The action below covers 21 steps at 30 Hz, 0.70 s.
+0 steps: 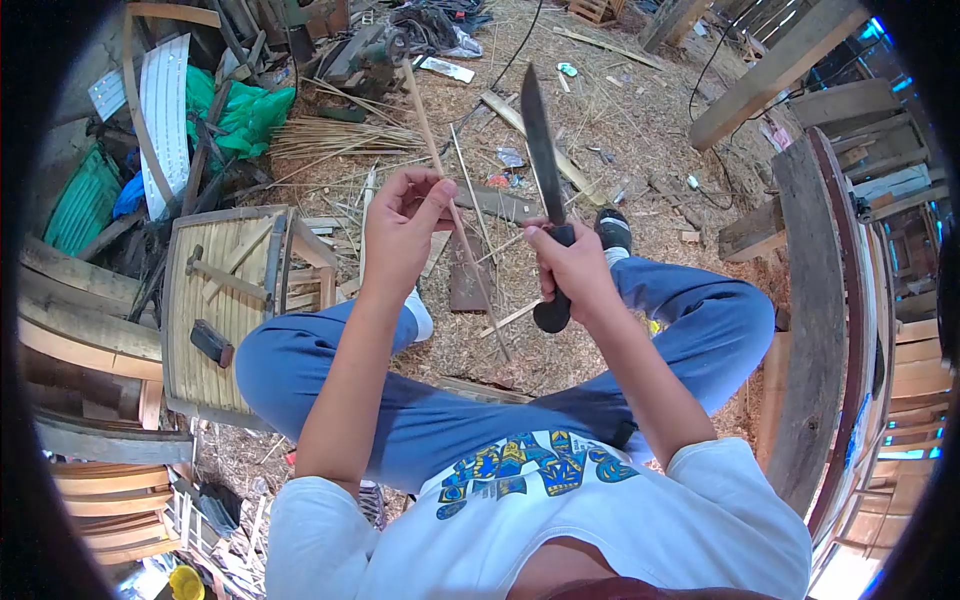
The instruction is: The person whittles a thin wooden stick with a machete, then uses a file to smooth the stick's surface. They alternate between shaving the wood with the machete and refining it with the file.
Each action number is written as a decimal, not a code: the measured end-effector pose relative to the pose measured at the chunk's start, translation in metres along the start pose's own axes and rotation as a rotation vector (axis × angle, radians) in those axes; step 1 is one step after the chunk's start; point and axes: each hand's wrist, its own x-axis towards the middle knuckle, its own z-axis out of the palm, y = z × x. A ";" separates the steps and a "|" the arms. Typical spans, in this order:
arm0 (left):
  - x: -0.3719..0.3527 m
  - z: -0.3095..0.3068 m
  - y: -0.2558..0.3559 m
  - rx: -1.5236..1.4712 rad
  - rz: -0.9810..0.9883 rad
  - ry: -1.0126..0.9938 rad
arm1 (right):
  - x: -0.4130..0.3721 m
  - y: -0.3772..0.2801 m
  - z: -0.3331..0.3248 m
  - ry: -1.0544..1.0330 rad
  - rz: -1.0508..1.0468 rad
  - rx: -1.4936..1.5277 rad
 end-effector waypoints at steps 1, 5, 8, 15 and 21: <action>0.000 0.001 0.000 0.016 0.006 -0.003 | 0.000 -0.001 0.003 -0.012 -0.005 -0.013; -0.004 0.006 -0.001 0.055 0.025 0.005 | 0.013 -0.014 -0.002 -0.033 -0.060 -0.108; -0.008 0.006 -0.007 0.135 0.056 -0.014 | 0.027 -0.051 -0.028 -0.047 -0.106 -0.250; -0.015 0.033 -0.003 0.267 0.042 -0.142 | 0.024 -0.124 -0.053 -0.317 -0.229 -0.154; -0.011 0.064 -0.001 0.302 -0.019 -0.230 | 0.032 -0.124 -0.045 -0.423 -0.194 0.073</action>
